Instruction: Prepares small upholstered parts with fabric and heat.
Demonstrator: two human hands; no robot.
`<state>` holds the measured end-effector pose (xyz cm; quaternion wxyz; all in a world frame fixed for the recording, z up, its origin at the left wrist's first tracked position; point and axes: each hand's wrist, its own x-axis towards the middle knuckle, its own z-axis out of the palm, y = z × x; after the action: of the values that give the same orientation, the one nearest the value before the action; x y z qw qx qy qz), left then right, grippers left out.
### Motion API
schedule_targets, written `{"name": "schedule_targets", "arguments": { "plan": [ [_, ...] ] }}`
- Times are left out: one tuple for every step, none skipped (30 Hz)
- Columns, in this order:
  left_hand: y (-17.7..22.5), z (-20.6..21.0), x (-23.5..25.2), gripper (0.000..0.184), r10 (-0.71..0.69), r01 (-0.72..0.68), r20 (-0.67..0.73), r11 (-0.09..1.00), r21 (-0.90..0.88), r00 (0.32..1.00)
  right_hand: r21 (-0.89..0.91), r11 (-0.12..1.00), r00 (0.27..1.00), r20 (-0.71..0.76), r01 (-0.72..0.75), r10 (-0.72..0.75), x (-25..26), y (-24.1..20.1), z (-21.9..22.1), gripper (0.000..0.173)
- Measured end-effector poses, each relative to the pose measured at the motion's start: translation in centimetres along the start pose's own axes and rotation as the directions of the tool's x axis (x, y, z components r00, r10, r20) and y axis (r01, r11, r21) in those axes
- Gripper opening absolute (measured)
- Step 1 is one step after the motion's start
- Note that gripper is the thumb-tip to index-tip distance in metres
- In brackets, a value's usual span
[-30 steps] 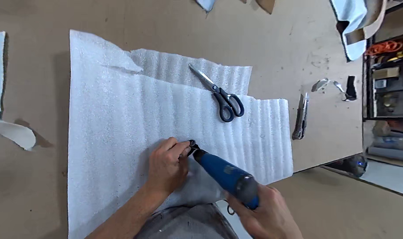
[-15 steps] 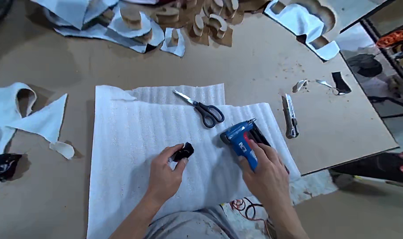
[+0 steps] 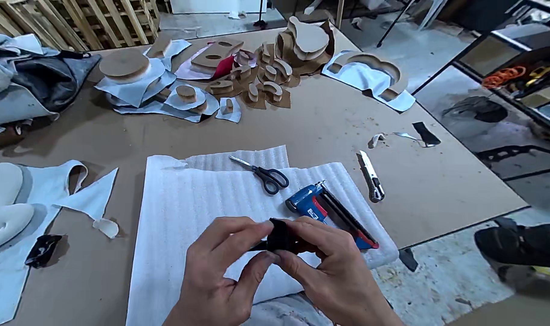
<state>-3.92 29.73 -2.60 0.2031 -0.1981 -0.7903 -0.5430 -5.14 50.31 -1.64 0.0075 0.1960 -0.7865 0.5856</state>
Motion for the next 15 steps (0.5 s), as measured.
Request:
{"name": "schedule_targets", "arguments": {
  "plan": [
    [0.2,0.0,0.3,0.025,0.024,-0.024,0.024,1.0,-0.012,0.999,0.001,1.0,1.0,0.013,0.009,-0.009,-0.1,-0.3,-0.1,0.036],
    [0.3,0.0,0.5,0.022,0.042,-0.041,0.038,0.999,-0.033,0.998,-0.004,1.0,1.0,0.023,0.017,-0.017,-0.2,-0.5,-0.1,0.038],
    [0.3,0.1,0.6,0.019,0.054,-0.052,0.044,0.997,-0.051,0.998,-0.008,1.0,0.999,0.03,0.024,-0.023,-0.3,-0.7,-0.1,0.037],
    [0.3,0.1,0.7,0.015,0.063,-0.06,0.041,0.996,-0.064,0.997,0.001,1.0,0.999,0.032,0.029,-0.029,-0.3,-0.8,-0.2,0.036],
    [0.4,0.2,0.7,0.012,0.067,-0.065,0.028,0.995,-0.081,0.997,0.027,0.999,0.999,0.031,0.031,-0.032,-0.3,-0.9,-0.2,0.034],
    [0.7,0.4,0.7,0.011,0.058,-0.056,0.011,0.991,-0.119,0.998,0.086,0.996,0.999,0.029,0.036,-0.038,-0.3,-1.1,-0.2,0.032],
    [1.0,0.7,0.6,0.01,0.022,-0.024,-0.012,0.982,-0.188,1.0,0.16,0.986,0.999,0.024,0.044,-0.049,-0.3,-1.2,-0.1,0.031],
    [1.3,1.0,0.6,0.01,-0.038,0.027,-0.036,0.963,-0.268,0.999,0.233,0.971,0.998,0.013,0.052,-0.057,-0.3,-1.3,0.1,0.03],
    [1.6,1.4,0.5,0.012,-0.102,0.079,-0.052,0.94,-0.332,0.993,0.29,0.955,0.998,0.0,0.061,-0.064,-0.2,-1.4,0.3,0.03],
    [1.8,1.6,0.6,0.013,-0.155,0.12,-0.064,0.919,-0.376,0.986,0.334,0.94,0.997,-0.015,0.073,-0.072,-0.1,-1.4,0.6,0.029],
    [1.9,1.8,0.7,0.015,-0.196,0.15,-0.07,0.899,-0.412,0.978,0.364,0.927,0.996,-0.032,0.089,-0.083,0.0,-1.3,0.8,0.028],
    [1.9,2.0,0.8,0.016,-0.225,0.173,-0.073,0.884,-0.434,0.972,0.382,0.918,0.995,-0.049,0.103,-0.091,0.1,-1.2,1.0,0.029],
    [1.8,2.1,0.9,0.016,-0.25,0.192,-0.073,0.874,-0.447,0.966,0.391,0.914,0.994,-0.059,0.107,-0.091,0.2,-0.9,1.1,0.029],
    [1.7,2.2,0.9,0.017,-0.269,0.209,-0.074,0.869,-0.448,0.96,0.395,0.913,0.995,-0.065,0.099,-0.079,0.3,-0.7,1.2,0.03],
    [1.3,2.3,0.9,0.017,-0.282,0.223,-0.077,0.873,-0.433,0.956,0.4,0.913,0.996,-0.067,0.083,-0.061,0.4,-0.3,1.4,0.03]
  ]
}}
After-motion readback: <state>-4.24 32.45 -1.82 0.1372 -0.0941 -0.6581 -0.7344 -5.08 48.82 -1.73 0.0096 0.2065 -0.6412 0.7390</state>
